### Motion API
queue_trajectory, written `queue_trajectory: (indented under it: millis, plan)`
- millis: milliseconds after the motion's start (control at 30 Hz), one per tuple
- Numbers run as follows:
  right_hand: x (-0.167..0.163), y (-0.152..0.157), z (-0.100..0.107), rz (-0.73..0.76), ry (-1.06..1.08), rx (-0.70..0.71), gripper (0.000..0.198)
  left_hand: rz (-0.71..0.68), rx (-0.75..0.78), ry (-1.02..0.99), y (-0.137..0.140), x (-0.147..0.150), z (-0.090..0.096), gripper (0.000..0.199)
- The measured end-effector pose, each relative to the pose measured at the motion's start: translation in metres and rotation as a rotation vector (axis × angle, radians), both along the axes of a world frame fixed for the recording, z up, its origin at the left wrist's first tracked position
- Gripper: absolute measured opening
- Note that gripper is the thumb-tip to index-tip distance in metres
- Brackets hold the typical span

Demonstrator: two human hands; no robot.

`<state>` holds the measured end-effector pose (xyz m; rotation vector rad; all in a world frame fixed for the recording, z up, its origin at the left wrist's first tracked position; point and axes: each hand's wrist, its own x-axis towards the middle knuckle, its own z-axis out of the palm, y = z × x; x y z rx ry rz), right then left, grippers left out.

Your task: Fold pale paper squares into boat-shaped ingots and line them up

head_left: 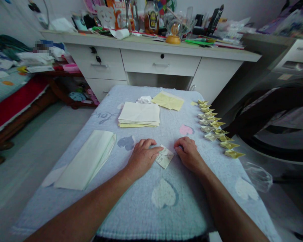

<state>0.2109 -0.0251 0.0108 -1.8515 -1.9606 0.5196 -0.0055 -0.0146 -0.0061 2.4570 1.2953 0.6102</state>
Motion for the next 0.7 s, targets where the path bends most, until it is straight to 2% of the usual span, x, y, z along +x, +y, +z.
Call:
queue_trajectory:
  millis: [133, 267, 367, 700]
  plan:
    - [-0.009, -0.004, -0.003, -0.027, -0.052, 0.103, 0.018, -0.002, 0.006, 0.003, 0.000, 0.000, 0.001, 0.035]
    - [-0.027, -0.009, -0.008, 0.052, -0.147, 0.175, 0.048, -0.003, 0.020, 0.008, 0.000, 0.001, 0.000, 0.035]
    - [-0.035, -0.009, -0.010, 0.057, -0.216, 0.182, 0.059, -0.002, 0.021, 0.011, 0.001, 0.001, -0.001, 0.033]
    - [-0.039, -0.009, -0.010, 0.067, -0.315, 0.134, 0.071, -0.016, -0.046, -0.049, 0.002, -0.003, 0.002, 0.038]
